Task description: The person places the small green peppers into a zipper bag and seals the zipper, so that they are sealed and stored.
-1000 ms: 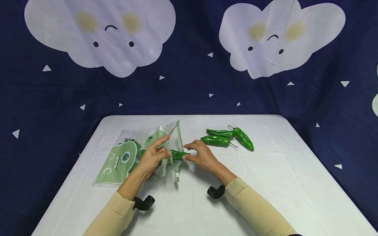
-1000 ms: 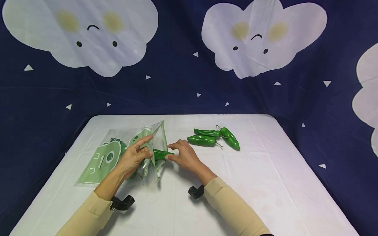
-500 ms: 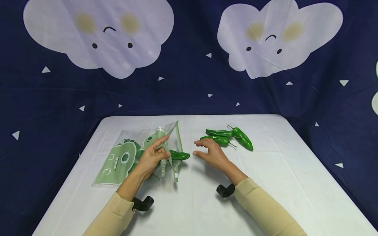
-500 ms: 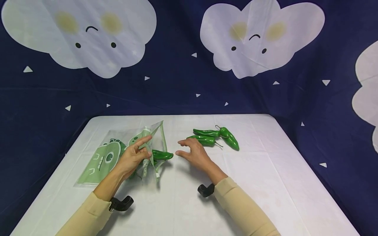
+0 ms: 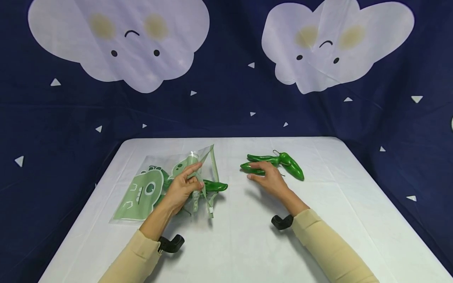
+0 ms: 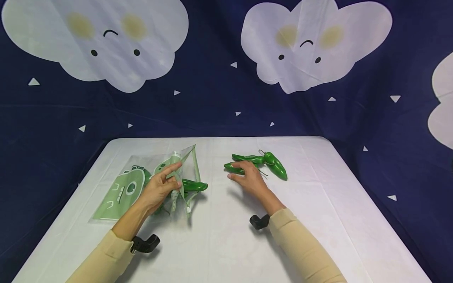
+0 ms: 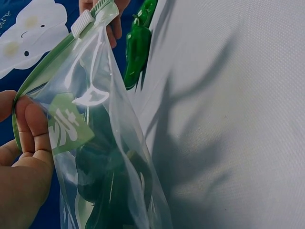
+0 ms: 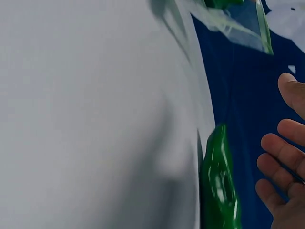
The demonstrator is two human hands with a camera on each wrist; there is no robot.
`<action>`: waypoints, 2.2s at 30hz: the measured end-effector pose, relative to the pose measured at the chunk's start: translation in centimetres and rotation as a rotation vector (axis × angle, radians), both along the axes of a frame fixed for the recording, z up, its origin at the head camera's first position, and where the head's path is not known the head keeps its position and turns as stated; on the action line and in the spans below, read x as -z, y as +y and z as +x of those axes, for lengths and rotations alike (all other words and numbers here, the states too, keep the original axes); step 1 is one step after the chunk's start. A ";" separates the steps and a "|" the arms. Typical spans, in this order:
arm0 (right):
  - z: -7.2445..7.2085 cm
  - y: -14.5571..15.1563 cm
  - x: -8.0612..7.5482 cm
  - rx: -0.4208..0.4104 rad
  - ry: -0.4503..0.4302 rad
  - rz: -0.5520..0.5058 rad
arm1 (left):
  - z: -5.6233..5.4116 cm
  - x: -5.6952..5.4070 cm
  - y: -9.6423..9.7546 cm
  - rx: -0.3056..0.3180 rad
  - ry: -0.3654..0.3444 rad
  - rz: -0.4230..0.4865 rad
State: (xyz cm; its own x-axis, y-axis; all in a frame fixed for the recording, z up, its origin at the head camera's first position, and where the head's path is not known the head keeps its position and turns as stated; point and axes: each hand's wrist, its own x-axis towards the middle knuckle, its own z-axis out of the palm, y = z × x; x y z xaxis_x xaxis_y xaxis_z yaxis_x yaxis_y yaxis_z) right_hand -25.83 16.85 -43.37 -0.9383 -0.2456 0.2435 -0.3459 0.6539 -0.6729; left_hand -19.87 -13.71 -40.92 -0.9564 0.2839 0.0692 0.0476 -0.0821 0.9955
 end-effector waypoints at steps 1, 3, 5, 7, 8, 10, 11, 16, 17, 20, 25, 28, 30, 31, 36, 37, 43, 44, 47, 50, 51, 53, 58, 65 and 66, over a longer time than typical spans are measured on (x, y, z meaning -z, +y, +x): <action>-0.1 0.3 0.0 0.009 -0.004 0.003 | 0.0 0.0 0.0 -0.001 0.000 0.001; -0.3 0.8 0.2 0.020 -0.007 0.006 | 0.0 0.0 0.0 -0.002 0.001 0.002; -0.6 1.3 0.4 0.028 -0.004 0.012 | 0.0 0.0 0.0 -0.001 -0.001 0.004; -0.9 1.8 0.7 0.036 0.008 0.030 | 0.0 0.0 0.0 -0.001 -0.002 0.010; -1.0 2.1 0.8 0.041 0.011 0.037 | 0.0 0.0 0.0 0.000 -0.002 0.013; -1.3 2.4 0.9 0.052 0.012 0.048 | 0.0 0.0 0.0 0.001 -0.002 0.020; -1.4 2.6 0.9 0.058 0.012 0.055 | -0.1 0.0 0.0 0.001 -0.002 0.023; -1.9 3.3 0.9 0.093 -0.018 0.082 | -0.1 0.0 0.1 -0.005 -0.005 0.027; -2.1 3.4 0.9 0.100 -0.023 0.090 | -0.1 0.0 0.1 -0.006 -0.007 0.026; -2.5 3.8 1.2 0.109 -0.039 0.104 | -0.1 0.1 0.1 -0.004 -0.010 0.020; -3.0 4.3 1.6 0.118 -0.046 0.111 | -0.2 0.1 0.1 -0.001 -0.009 0.019; -3.1 4.4 1.7 0.119 -0.046 0.115 | -0.1 0.1 0.1 -0.004 -0.011 0.021; -3.1 4.4 1.7 0.118 -0.043 0.117 | -0.1 0.1 0.1 -0.005 -0.015 0.022; -3.1 4.4 1.8 0.119 -0.039 0.117 | -0.1 0.1 0.1 -0.005 -0.015 0.022; -3.1 4.5 2.1 0.124 0.012 0.127 | -0.1 0.2 0.0 -0.004 -0.017 0.023; -3.1 4.5 2.2 0.127 0.014 0.127 | -0.1 0.2 0.0 -0.004 -0.015 0.022; -3.4 5.0 2.8 0.137 -0.035 0.150 | -0.1 0.3 -0.1 -0.005 -0.012 0.018; -3.4 5.0 2.9 0.138 -0.040 0.161 | -0.1 0.3 -0.1 -0.006 -0.014 0.018; -3.4 5.2 3.0 0.144 -0.054 0.172 | -0.1 0.3 -0.1 -0.007 -0.013 0.017; -3.3 5.3 3.0 0.149 -0.063 0.169 | -0.1 0.3 -0.1 -0.007 -0.013 0.017; -3.3 5.4 3.0 0.150 -0.068 0.165 | -0.1 0.3 -0.1 -0.008 -0.013 0.016; -3.2 5.4 2.9 0.151 -0.072 0.163 | -0.1 0.2 0.0 -0.010 -0.015 0.015; -3.1 5.6 3.0 0.165 -0.089 0.156 | -0.1 0.1 0.0 -0.012 -0.022 0.019; -2.3 6.2 3.1 0.175 -0.109 0.158 | -0.1 0.2 0.1 -0.012 -0.021 0.015; -2.1 6.3 3.1 0.170 -0.110 0.156 | -0.1 0.2 0.1 -0.012 -0.021 0.014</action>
State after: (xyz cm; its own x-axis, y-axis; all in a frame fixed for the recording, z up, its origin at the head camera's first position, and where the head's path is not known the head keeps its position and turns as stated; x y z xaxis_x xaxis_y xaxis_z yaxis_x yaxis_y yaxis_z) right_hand -27.93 23.15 -46.44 -0.9880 -0.1086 0.1095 -0.1524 0.7955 -0.5864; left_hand -20.00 -13.64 -41.09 -0.9609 0.2718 0.0533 0.0282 -0.0954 0.9950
